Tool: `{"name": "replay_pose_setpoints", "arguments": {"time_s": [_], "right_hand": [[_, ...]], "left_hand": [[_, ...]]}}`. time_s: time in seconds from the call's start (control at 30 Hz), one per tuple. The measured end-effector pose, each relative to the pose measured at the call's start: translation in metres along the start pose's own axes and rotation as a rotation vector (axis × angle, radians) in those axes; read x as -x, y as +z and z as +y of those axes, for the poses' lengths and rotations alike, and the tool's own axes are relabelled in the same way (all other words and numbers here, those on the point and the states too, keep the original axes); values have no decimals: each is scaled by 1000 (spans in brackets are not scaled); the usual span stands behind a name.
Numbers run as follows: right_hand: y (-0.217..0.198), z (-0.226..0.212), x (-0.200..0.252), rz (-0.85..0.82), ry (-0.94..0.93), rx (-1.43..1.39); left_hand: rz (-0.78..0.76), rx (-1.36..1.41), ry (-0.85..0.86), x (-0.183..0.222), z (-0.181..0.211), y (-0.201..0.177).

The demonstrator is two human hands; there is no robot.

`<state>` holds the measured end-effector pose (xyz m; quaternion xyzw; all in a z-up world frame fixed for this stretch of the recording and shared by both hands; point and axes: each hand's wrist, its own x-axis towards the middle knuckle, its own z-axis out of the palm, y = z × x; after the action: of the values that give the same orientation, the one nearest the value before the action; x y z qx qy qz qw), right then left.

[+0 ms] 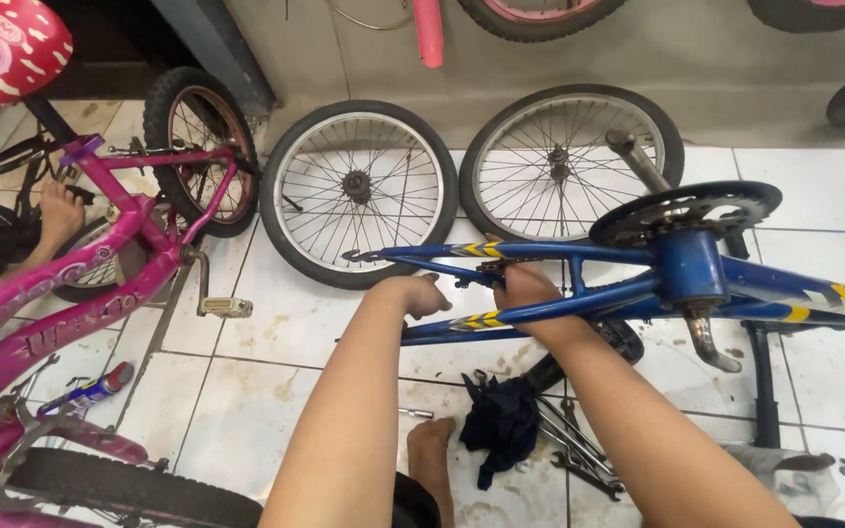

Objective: Cleaning the frame and chain area of a blue bicycle using a cloth

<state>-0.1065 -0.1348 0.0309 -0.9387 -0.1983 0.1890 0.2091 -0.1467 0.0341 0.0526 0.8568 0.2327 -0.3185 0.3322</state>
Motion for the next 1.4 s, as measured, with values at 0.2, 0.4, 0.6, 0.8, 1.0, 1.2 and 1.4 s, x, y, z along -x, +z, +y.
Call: {"name": "replay_pose_setpoints", "arguments": {"time_s": [0.2,0.4,0.6,0.8,1.0,1.2,1.4], "right_hand": [[20,19,-20,10,22,-154],[-9,6,-5,-98,70,-413],[9,22,-29,-141,40,-464],[-1,18,-33,-174,21,-400],[-2,8,-29,-193,89,-325],[4,6,-28,-189,103,-338],[-2,-3,-28,-163,150,-247]], "left_hand": [[-208,-268,-96,-15,15,-10],[-218,-547,84,-70,0,1],[-256,-149,243,-107,-26,12],[-327,104,150,-75,-12,-1],[-315,-2,95,-90,-28,1],[-256,-217,158,-106,-40,2],[-216,-362,204,-134,-52,15]]}}
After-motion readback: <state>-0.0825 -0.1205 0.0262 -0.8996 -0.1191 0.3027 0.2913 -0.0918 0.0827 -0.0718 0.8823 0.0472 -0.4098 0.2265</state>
